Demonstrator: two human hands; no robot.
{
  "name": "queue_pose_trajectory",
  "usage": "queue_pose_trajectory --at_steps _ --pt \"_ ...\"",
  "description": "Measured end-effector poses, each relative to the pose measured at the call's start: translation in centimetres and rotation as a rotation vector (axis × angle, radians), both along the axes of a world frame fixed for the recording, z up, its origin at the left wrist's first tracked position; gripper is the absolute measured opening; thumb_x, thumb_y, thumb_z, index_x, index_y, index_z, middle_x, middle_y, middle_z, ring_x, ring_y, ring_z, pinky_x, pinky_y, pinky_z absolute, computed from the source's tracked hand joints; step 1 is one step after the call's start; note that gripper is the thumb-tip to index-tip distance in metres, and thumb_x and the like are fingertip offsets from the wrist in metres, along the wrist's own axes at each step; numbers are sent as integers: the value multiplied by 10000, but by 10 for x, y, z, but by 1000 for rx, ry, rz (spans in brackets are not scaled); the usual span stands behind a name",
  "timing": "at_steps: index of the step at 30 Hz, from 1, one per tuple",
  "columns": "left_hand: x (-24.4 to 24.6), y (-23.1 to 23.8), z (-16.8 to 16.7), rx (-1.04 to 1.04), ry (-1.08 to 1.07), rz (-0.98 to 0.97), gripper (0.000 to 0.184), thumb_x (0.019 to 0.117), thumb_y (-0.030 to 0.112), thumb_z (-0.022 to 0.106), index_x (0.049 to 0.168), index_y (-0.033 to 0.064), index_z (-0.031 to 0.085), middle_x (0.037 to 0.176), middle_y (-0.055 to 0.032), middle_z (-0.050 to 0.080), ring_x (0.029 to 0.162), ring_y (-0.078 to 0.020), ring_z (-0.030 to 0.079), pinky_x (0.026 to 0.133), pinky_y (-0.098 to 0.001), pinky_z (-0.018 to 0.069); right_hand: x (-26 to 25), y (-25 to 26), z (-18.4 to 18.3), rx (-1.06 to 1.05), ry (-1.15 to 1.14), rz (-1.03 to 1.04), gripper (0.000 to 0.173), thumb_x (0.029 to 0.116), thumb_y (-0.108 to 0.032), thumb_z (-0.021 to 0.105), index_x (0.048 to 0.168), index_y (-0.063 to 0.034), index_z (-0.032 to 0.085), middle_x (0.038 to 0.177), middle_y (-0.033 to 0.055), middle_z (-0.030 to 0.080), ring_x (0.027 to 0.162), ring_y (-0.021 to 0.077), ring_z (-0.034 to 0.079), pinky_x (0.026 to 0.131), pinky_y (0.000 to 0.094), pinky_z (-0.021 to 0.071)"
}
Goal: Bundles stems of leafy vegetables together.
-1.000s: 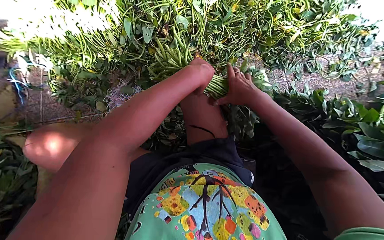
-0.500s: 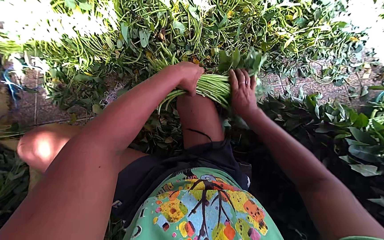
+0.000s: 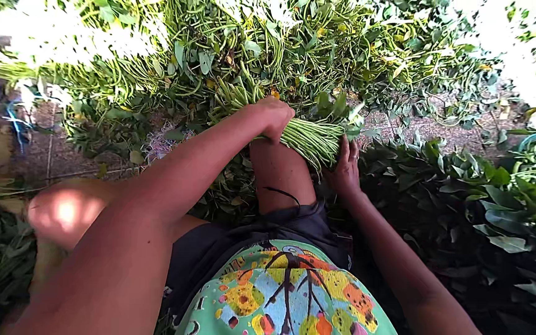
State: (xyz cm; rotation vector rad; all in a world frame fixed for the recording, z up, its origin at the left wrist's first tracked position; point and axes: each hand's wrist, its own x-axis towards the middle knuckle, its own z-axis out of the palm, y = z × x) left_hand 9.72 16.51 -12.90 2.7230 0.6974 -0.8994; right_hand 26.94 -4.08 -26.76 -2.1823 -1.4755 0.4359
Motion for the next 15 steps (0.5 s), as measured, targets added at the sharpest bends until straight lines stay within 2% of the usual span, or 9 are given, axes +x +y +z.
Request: queue_pose_trajectory --at_steps 3,5,7,8,9,11,12,13,15 --pt "-2 -4 3 13 19 -21 682 781 295 851 1335 18 565 1237 -193 630 1182 -375 599 1078 -586 397 -30 -17 -20 65 26 -30 1075 757 -45 806 1595 88 147 1582 431 199 1342 568 475 1035 571 500" --pt "-1 -7 5 22 38 -33 686 789 288 849 1346 16 557 1254 -195 629 1201 -374 596 1104 -580 381 -28 -25 -16 8 2 46 1066 790 -105 804 1584 117 129 1574 442 205 1371 569 443 1071 565 474" --pt "1 -10 8 31 53 -38 685 788 289 851 1343 13 558 1246 -193 633 1190 -370 601 1098 -576 384 -11 -26 13 -212 -54 171 1109 803 -195 817 1612 65 104 1598 415 189 1440 544 360 1155 595 371" --pt "2 -12 9 36 56 -39 681 785 289 854 1335 12 562 1242 -195 635 1180 -368 605 1083 -573 390 -2 -25 38 -352 -76 222 1134 798 -243 842 1633 5 116 1612 393 186 1468 544 302 1172 658 285" --pt "4 -13 10 40 60 -34 683 785 279 852 1340 8 560 1254 -196 632 1183 -365 603 1075 -565 391 6 -23 66 -443 -110 252 1115 792 -312 864 1642 -61 187 1622 360 211 1483 540 265 1157 718 225" --pt "6 -16 10 54 54 -20 669 788 257 842 1342 10 558 1259 -192 630 1182 -355 604 1063 -547 400 16 -17 115 -372 -190 261 949 760 -437 889 1538 -94 467 1565 336 357 1459 561 289 1104 797 198" --pt "7 -19 10 52 44 -10 667 791 246 841 1344 7 555 1261 -195 628 1183 -358 603 1066 -548 397 16 -10 131 -254 -228 263 919 732 -496 892 1475 -84 543 1522 330 419 1441 560 322 1100 797 212" --pt "8 -21 9 49 27 0 664 794 231 840 1348 4 553 1270 -200 625 1193 -365 598 1076 -552 388 11 6 143 -145 -230 274 962 697 -523 906 1463 -65 546 1515 322 430 1446 545 328 1124 774 220" --pt "11 -27 7 45 -22 25 639 802 185 836 1346 -14 566 1294 -224 614 1230 -396 578 1107 -572 369 -5 54 144 -45 -136 357 1176 628 -543 933 1542 -24 406 1558 314 377 1457 509 341 1164 703 263"
